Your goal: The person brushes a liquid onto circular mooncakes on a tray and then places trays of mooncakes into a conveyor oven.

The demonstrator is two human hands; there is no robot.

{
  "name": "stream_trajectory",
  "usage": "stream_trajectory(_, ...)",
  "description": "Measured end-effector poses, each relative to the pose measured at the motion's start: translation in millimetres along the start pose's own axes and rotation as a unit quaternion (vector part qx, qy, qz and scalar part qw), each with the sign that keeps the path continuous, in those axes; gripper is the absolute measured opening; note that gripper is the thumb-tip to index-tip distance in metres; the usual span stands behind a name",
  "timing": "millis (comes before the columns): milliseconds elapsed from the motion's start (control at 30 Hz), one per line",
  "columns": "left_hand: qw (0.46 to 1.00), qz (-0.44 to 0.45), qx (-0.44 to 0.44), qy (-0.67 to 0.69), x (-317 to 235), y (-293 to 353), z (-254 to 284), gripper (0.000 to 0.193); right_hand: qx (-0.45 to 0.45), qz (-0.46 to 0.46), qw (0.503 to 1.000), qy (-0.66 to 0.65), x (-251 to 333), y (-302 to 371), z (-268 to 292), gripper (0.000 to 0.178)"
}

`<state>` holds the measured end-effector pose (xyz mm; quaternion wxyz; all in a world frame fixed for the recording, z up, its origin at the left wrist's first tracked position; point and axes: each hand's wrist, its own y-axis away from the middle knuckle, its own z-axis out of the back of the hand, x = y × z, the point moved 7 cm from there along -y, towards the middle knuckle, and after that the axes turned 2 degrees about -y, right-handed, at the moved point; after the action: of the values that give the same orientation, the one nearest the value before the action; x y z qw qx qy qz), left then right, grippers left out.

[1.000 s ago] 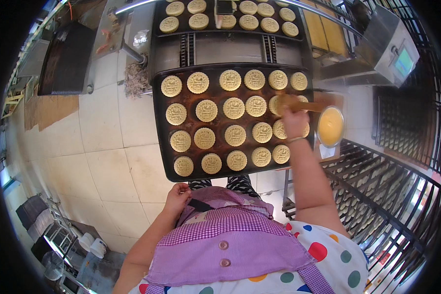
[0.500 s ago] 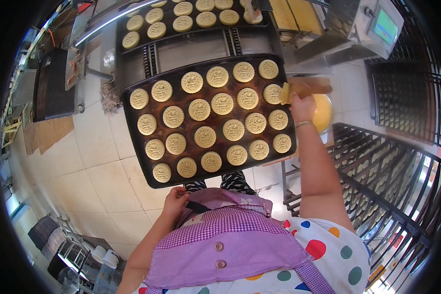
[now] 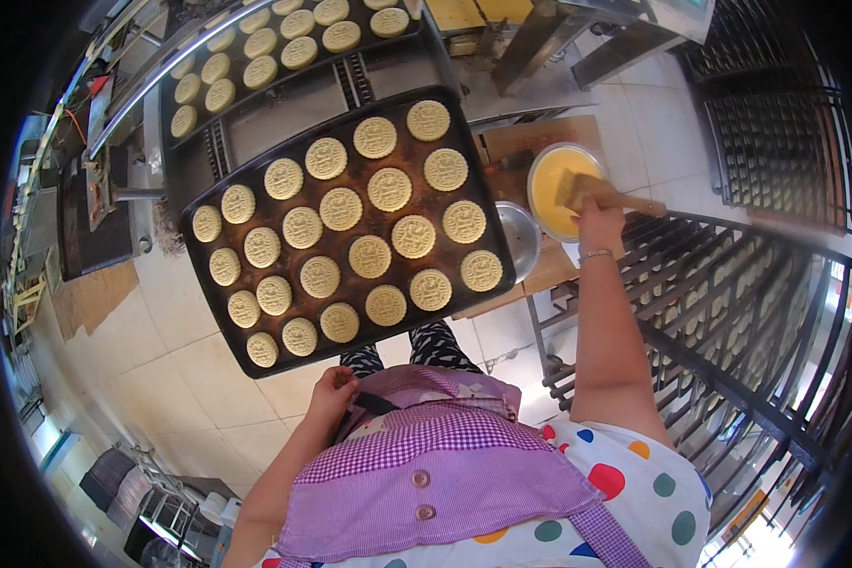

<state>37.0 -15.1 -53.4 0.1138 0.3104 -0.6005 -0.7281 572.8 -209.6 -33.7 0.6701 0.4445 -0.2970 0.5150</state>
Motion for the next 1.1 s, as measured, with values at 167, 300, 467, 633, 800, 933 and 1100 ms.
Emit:
stream_trajectory(167,1.000,0.001,0.014,-0.023,-9,-5,-27,0.026,-0.098,0.069,0.983,0.136,-93,-65,66,0.026)
stream_trajectory(300,1.000,-0.005,0.017,0.014,-17,1,-41,0.028,-0.137,0.051,0.902,0.406,-105,-64,65,0.025)
stream_trajectory(467,0.999,-0.019,0.027,0.012,-17,4,-42,0.028,-0.123,-0.161,0.961,-0.186,-106,-30,42,0.036)
stream_trajectory(633,0.997,-0.032,0.039,0.051,-13,1,-37,0.031,-0.072,-0.087,0.987,-0.114,-109,-30,36,0.050)
stream_trajectory(800,0.998,-0.049,0.030,0.023,-8,7,-19,0.031,0.046,0.168,0.965,0.193,-119,-8,30,0.053)
stream_trajectory(933,0.998,-0.055,0.022,0.033,12,7,5,0.031,0.100,0.211,0.910,0.344,-90,36,47,0.050)
stream_trajectory(1100,0.996,-0.069,0.021,0.051,28,14,33,0.030,0.115,0.011,0.992,-0.051,-27,123,11,0.047)
